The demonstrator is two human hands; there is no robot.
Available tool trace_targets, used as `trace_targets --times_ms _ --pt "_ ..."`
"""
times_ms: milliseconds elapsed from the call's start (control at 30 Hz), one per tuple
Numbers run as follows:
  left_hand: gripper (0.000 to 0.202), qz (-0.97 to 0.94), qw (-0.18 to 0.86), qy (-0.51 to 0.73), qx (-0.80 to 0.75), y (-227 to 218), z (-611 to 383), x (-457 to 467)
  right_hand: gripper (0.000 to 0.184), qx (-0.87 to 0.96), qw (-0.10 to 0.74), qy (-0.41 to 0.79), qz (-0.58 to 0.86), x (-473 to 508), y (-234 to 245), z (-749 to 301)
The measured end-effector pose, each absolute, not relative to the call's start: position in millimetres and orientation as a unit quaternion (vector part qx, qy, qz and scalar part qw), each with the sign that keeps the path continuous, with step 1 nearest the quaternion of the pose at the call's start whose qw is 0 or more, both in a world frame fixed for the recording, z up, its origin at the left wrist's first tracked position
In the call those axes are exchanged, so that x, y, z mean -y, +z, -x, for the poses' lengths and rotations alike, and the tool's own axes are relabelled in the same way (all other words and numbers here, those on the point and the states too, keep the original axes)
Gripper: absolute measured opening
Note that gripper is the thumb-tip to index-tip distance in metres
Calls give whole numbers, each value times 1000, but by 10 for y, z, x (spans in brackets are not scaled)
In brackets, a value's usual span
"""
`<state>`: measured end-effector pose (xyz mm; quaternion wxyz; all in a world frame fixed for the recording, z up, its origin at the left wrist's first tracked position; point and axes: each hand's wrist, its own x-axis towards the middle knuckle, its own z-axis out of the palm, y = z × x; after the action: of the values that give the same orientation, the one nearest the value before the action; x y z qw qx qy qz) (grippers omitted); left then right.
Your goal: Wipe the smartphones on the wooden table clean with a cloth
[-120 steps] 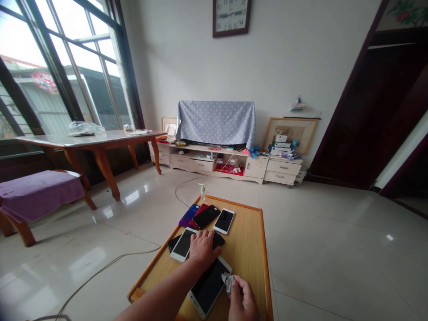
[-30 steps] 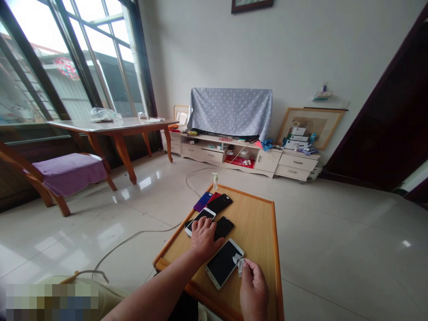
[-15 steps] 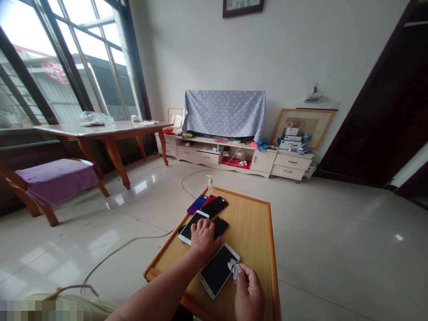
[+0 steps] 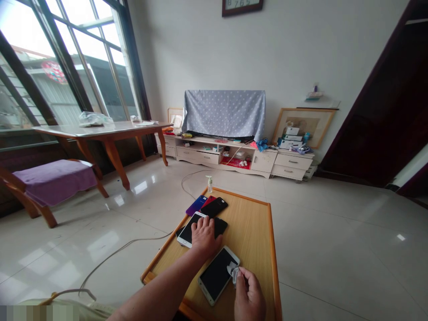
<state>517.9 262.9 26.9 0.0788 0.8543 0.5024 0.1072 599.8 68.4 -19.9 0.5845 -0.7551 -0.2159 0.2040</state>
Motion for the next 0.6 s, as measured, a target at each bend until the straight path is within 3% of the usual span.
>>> trace_targets --times_ms 600 --pt "66 -866 41 139 -479 258 -5253 -2680 64 228 594 199 745 -676 -333 -6056"
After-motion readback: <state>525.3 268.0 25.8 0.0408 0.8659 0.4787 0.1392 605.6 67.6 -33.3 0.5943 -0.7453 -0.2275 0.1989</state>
